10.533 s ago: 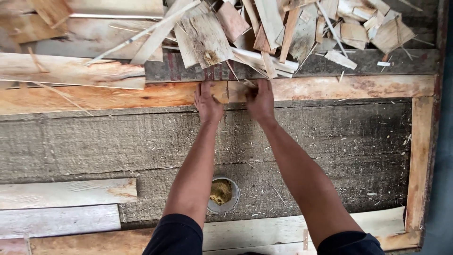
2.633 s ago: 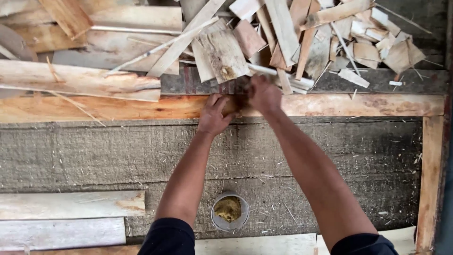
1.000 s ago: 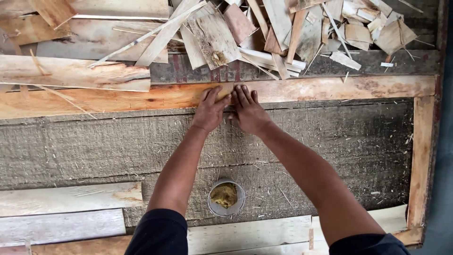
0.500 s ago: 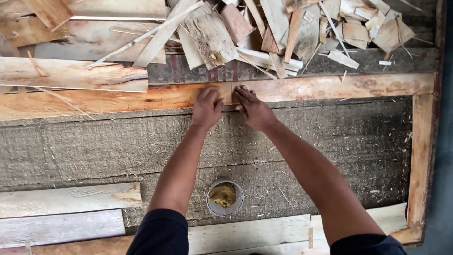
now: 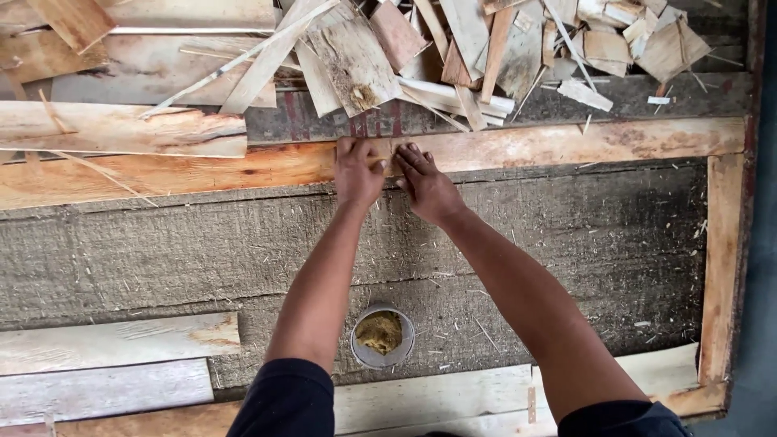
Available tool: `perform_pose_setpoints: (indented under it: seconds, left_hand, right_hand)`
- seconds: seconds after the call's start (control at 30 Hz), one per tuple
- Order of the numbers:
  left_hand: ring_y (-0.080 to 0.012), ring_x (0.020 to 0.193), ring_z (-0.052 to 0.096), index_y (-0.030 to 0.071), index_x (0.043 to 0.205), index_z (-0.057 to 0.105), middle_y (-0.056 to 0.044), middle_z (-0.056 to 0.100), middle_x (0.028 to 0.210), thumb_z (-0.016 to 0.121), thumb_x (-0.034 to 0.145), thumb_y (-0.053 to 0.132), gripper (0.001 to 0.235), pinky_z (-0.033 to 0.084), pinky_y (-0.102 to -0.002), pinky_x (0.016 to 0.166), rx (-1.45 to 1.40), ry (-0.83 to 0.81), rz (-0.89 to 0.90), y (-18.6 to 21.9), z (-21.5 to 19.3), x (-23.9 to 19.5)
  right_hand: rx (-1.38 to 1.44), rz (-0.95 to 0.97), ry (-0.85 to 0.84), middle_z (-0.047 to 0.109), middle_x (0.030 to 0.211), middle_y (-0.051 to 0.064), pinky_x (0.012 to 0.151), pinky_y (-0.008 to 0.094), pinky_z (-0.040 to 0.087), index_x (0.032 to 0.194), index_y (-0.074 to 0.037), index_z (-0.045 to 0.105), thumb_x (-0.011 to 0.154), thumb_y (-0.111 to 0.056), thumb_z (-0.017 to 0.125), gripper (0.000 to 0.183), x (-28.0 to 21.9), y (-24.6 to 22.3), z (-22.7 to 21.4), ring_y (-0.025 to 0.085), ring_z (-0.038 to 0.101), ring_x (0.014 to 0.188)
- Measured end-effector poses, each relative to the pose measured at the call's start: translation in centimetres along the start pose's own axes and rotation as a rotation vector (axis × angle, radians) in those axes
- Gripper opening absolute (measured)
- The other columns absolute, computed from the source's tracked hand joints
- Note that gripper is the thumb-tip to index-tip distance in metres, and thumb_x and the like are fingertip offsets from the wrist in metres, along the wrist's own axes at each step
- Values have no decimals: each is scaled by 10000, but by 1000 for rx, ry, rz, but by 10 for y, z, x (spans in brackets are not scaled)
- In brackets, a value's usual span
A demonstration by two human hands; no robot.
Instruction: Applying glue to the edges of wooden planks and assembling them into a larger frame on the floor.
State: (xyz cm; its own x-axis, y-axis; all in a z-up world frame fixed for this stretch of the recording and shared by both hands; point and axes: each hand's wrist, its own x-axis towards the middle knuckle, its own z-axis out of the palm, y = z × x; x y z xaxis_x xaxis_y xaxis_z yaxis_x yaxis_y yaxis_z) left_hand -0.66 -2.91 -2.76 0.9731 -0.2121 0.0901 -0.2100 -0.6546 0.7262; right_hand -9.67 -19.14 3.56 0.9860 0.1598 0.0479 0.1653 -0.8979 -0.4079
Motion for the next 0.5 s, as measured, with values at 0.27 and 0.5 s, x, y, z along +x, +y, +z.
perform_pose_setpoints:
  seconds: [0.27,0.5]
  left_hand:
    - [-361,1021,624,184,971,613,-5,474,1058,844,781,48,329,568,-460,834,-65,-29,20,23,-28,-2]
    - [-305,1119,554,274,1236,704,8,423,1113,782,879,42,432,571,-430,919,-31,-88,82,8,-22,-10]
  right_hand:
    - [-249,119,-97,347,1661,228,1231,602,242,1625,-94,379,1124,-387,458,586,7,-34,17,401,283,1546]
    - [-19,227,-185,281,1706,182,1262,555,185,1678,-131,248,1150,-442,325,618,8,-26,3,347,222,1582]
